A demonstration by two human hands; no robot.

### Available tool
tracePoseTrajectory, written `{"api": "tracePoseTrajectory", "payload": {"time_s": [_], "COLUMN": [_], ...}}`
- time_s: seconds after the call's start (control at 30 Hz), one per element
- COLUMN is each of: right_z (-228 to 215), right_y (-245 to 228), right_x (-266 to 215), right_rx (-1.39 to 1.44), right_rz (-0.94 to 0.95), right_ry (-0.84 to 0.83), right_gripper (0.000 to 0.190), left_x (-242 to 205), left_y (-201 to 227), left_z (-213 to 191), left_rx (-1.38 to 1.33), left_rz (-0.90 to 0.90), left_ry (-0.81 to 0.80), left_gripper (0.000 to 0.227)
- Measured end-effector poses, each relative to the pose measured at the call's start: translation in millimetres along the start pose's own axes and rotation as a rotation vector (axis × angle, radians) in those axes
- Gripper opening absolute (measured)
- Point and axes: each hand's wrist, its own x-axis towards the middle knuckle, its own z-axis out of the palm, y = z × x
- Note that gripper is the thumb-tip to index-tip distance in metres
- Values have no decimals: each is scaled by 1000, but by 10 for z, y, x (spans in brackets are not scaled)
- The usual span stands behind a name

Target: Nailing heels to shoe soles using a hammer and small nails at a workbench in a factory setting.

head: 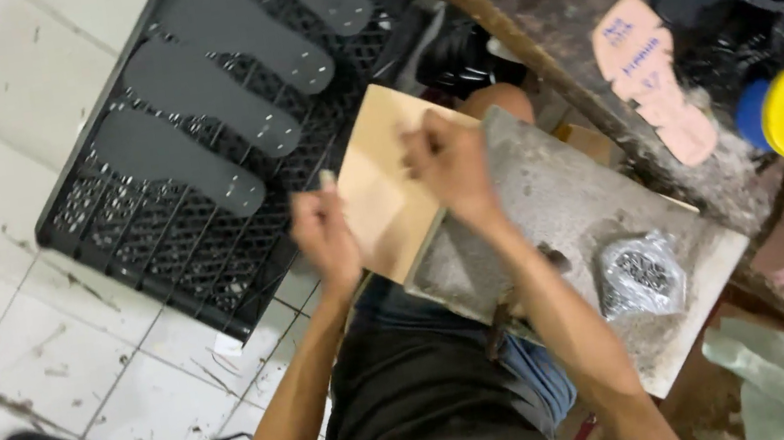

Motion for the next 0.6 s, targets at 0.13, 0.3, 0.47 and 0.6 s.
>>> {"api": "tracePoseTrajectory", "payload": {"time_s": [0.13, 0.3, 0.47, 0.6], "right_z": [-723, -1143, -1189, -1168], "right_y": [-364, -85, 369, 710], "right_x": [101, 810, 1744, 2197], "right_rx": [-275, -405, -354, -442], "right_rz": [-398, -513, -628, -530], "right_ry": [315, 263, 370, 587], "right_gripper": [38, 25, 13, 34], "left_x": [-495, -879, -860, -903], "left_y": [462, 619, 898, 767], "left_z": [368, 777, 799, 873], "left_rx": [-57, -30, -163, -41], "left_rz": [157, 541, 631, 627], "left_ry": [-616, -1067, -921, -970], "left_gripper": [23, 19, 41, 37]}}
